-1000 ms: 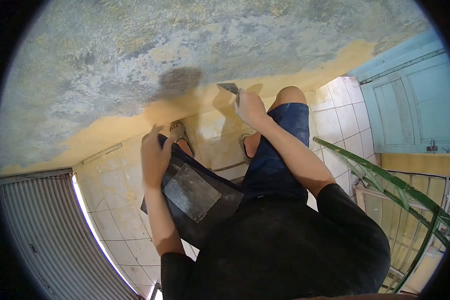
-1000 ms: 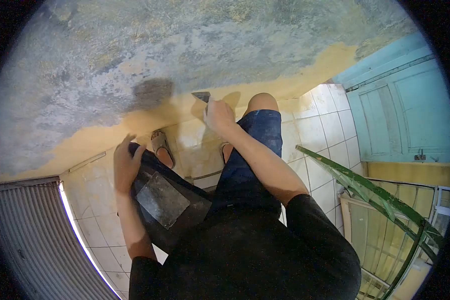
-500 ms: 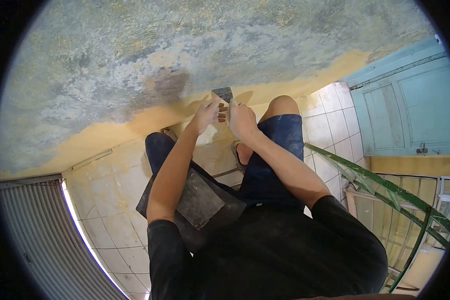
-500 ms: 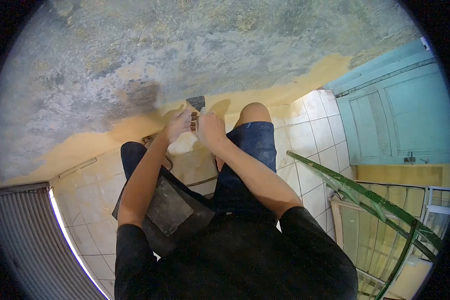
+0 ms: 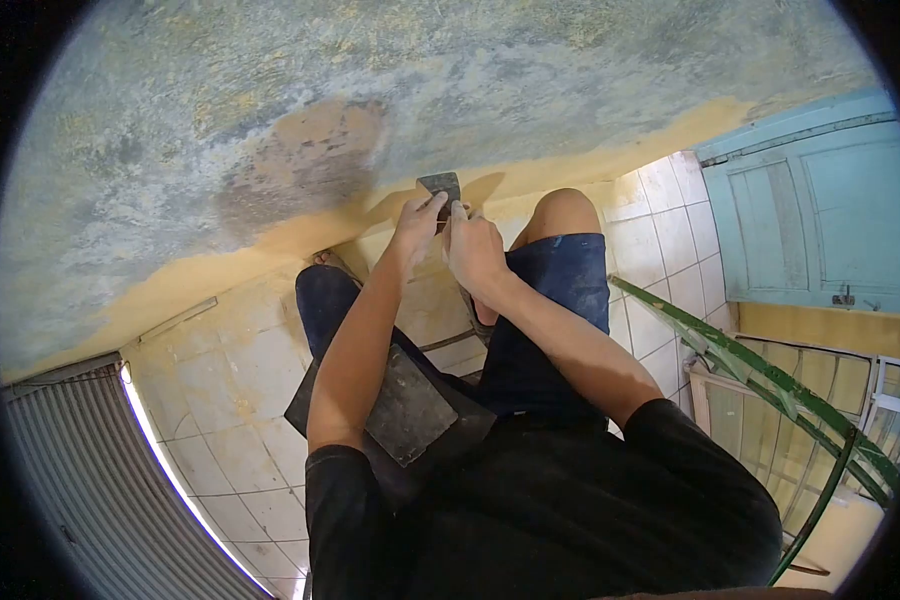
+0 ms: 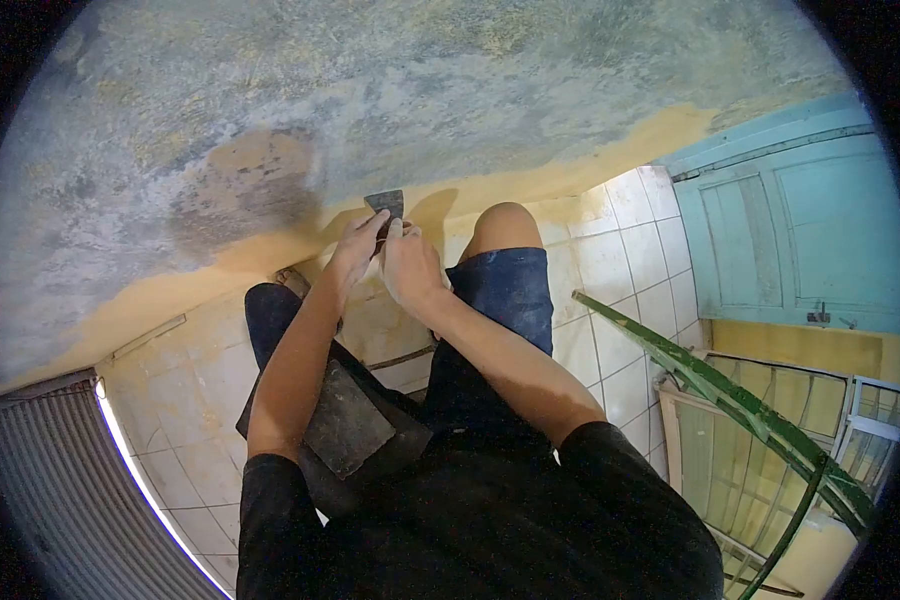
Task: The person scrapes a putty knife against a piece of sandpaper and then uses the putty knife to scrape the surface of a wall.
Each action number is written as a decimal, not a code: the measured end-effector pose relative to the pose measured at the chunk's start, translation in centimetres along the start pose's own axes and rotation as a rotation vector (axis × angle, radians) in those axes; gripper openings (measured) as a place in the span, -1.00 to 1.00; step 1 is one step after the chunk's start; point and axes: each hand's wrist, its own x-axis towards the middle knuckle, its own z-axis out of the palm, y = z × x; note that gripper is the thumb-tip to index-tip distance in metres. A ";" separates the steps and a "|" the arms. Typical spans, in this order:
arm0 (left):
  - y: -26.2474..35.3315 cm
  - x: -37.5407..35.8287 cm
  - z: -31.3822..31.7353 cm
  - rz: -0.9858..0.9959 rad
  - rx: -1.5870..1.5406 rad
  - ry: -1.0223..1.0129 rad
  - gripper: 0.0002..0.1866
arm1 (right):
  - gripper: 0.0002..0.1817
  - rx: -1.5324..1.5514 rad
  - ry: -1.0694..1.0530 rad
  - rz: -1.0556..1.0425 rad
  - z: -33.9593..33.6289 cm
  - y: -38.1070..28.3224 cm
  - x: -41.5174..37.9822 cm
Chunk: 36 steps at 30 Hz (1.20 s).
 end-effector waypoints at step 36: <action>0.0 0.5 0.5 0.154 0.080 -0.023 -0.72 | -0.81 0.040 0.016 0.052 -1.0 0.8 -0.3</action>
